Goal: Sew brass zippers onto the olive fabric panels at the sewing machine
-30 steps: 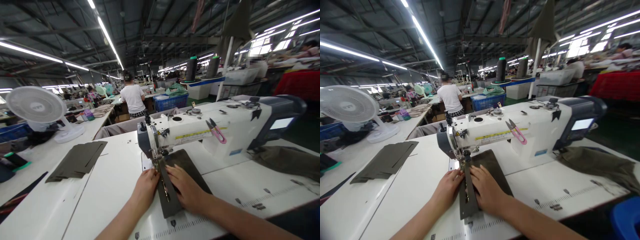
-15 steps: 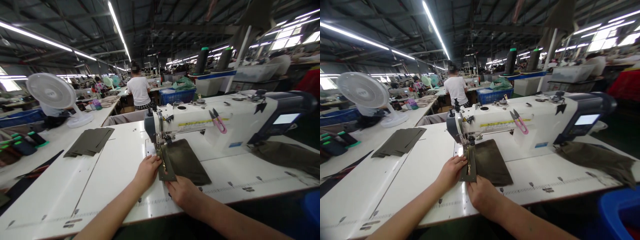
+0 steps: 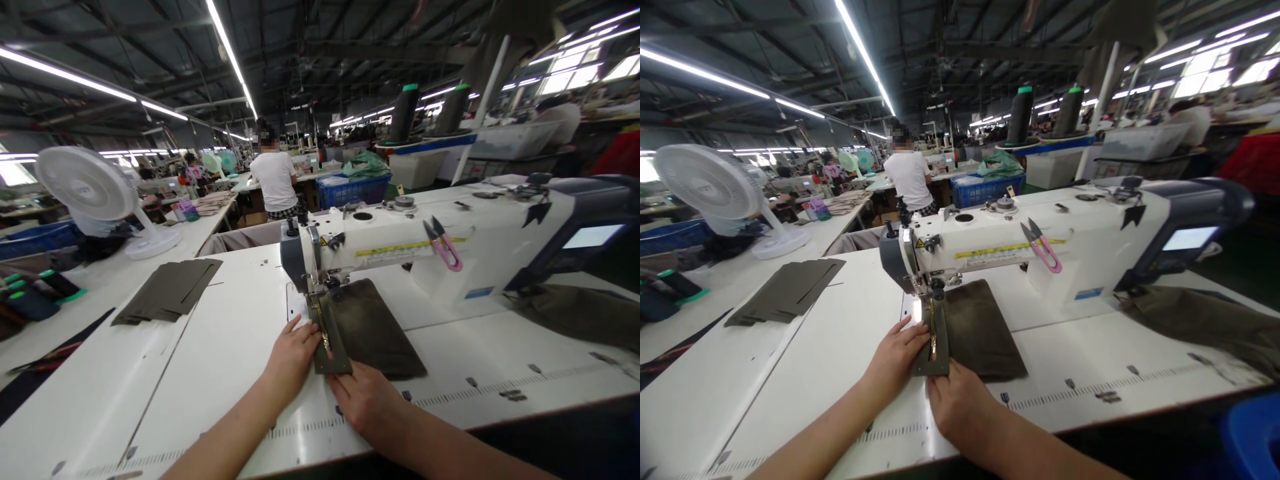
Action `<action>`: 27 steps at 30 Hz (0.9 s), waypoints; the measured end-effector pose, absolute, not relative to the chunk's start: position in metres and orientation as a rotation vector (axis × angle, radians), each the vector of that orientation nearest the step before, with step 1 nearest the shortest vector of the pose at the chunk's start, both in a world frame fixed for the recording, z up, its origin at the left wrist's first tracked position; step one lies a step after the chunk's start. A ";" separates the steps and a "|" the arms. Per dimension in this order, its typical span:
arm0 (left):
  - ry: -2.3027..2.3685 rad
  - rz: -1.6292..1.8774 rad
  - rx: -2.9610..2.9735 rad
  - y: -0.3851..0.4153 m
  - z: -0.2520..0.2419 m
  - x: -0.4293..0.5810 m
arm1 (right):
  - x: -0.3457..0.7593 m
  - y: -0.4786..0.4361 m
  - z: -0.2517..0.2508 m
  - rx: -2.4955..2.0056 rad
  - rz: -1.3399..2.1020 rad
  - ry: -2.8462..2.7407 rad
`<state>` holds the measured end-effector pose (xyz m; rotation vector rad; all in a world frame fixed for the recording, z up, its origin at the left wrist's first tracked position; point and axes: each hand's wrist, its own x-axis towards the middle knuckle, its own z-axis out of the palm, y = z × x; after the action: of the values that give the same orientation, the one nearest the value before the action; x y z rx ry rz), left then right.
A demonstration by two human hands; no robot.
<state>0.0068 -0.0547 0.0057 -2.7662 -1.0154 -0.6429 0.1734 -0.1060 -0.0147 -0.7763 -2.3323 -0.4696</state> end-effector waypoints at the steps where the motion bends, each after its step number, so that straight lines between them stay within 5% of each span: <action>1: -1.017 -0.639 -2.773 -0.053 0.006 0.007 | 0.174 -0.104 -0.015 -0.779 -0.466 -2.338; 20: -1.166 -0.797 -2.756 -0.010 -0.005 0.006 | 0.168 -0.054 -0.022 -0.822 -0.362 -2.406; 27: -1.292 -0.788 -2.802 -0.016 -0.002 0.006 | 0.174 -0.056 -0.011 -0.959 0.014 -2.271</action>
<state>0.0062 -0.0163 -0.0021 -2.8021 -1.2918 -0.7879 0.1743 -0.0563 -0.0109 -0.9590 -2.2707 0.0137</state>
